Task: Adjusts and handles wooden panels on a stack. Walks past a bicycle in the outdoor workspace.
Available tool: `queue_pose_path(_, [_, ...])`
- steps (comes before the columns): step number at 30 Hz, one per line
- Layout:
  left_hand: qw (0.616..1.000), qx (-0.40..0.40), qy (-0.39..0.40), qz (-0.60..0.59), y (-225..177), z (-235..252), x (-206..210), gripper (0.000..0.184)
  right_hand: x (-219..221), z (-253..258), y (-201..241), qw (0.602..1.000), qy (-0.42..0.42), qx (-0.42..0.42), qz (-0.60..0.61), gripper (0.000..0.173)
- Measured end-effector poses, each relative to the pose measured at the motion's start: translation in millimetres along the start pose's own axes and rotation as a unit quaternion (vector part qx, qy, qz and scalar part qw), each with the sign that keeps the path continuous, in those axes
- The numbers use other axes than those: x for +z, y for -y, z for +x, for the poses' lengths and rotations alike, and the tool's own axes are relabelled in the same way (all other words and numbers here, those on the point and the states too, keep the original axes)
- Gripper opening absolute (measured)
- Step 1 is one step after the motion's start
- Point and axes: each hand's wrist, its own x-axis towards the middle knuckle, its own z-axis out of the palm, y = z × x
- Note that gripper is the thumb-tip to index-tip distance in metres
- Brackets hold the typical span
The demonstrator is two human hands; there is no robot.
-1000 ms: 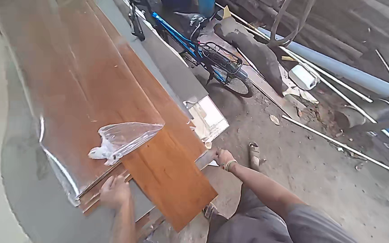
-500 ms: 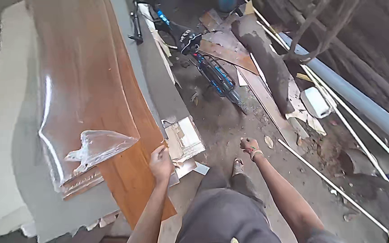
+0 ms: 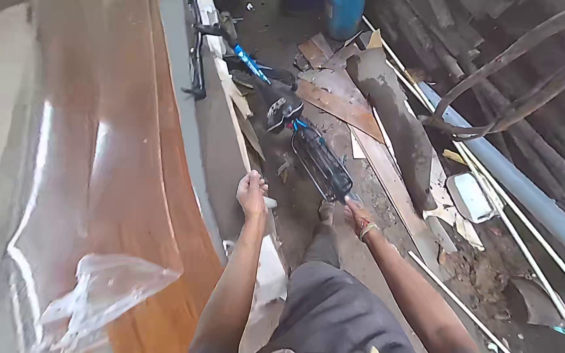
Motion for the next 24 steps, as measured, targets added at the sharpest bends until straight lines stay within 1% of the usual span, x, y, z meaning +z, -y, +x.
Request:
queue_pose_path(1, [1.0, -0.011, 0.01, 0.006, -11.7, 27.0, 23.4, 0.042, 6.7, 11.7, 11.0, 1.0, 0.003, 0.011, 0.005, 0.068])
queue_pose_path(3, [0.998, -0.037, 0.026, 0.043, -36.6, 78.6, 62.8, 0.057, 23.6, 31.7, 16.8, 0.999, -0.006, 0.042, 0.033, 0.071])
queue_pose_path(4, [0.996, -0.043, 0.033, 0.07, -49.6, 104.7, 82.5, 0.063, 32.5, 45.2, 16.4, 0.996, -0.025, 0.051, 0.064, 0.068])
queue_pose_path(6, [0.988, -0.061, 0.059, 0.131, -66.1, 151.1, 112.0, 0.076, 41.3, 66.7, 13.2, 0.987, -0.057, 0.066, 0.134, 0.058])
queue_pose_path(7, [0.982, -0.074, 0.086, 0.153, -70.6, 169.6, 123.0, 0.078, 43.6, 75.0, 12.8, 0.982, -0.069, 0.067, 0.165, 0.053])
queue_pose_path(8, [0.976, -0.09, 0.122, 0.159, -74.3, 181.5, 132.3, 0.075, 44.9, 80.1, 15.9, 0.976, -0.075, 0.068, 0.195, 0.05])
queue_pose_path(9, [0.972, -0.103, 0.153, 0.145, -77.2, 186.5, 141.7, 0.067, 45.9, 84.0, 22.9, 0.97, -0.079, 0.071, 0.221, 0.047])
queue_pose_path(11, [0.967, -0.135, 0.192, 0.094, -83.6, 184.0, 155.8, 0.057, 42.3, 83.9, 44.0, 0.958, -0.075, 0.106, 0.257, 0.044])
queue_pose_path(12, [0.963, -0.137, 0.218, 0.075, -84.7, 183.3, 159.0, 0.053, 39.0, 82.0, 54.9, 0.957, -0.074, 0.125, 0.251, 0.044])
queue_pose_path(14, [0.957, -0.117, 0.261, 0.052, -82.6, 186.0, 164.2, 0.045, 37.4, 82.5, 71.4, 0.958, -0.081, 0.149, 0.231, 0.046])
queue_pose_path(16, [0.953, -0.102, 0.279, 0.063, -83.1, 183.0, 166.0, 0.048, 33.1, 79.5, 80.4, 0.958, -0.081, 0.173, 0.215, 0.05])
queue_pose_path(20, [0.951, -0.081, 0.29, 0.072, -89.9, 173.4, 190.4, 0.06, 11.0, 83.3, 101.9, 0.959, -0.101, 0.156, 0.212, 0.05])
queue_pose_path(22, [0.951, -0.076, 0.292, 0.071, -91.1, 162.7, 204.1, 0.062, -12.1, 76.7, 118.7, 0.965, -0.111, 0.126, 0.202, 0.049])
queue_pose_path(24, [0.954, -0.074, 0.28, 0.079, -92.4, 138.4, 225.8, 0.06, -45.2, 68.9, 137.9, 0.968, -0.128, 0.095, 0.191, 0.047])
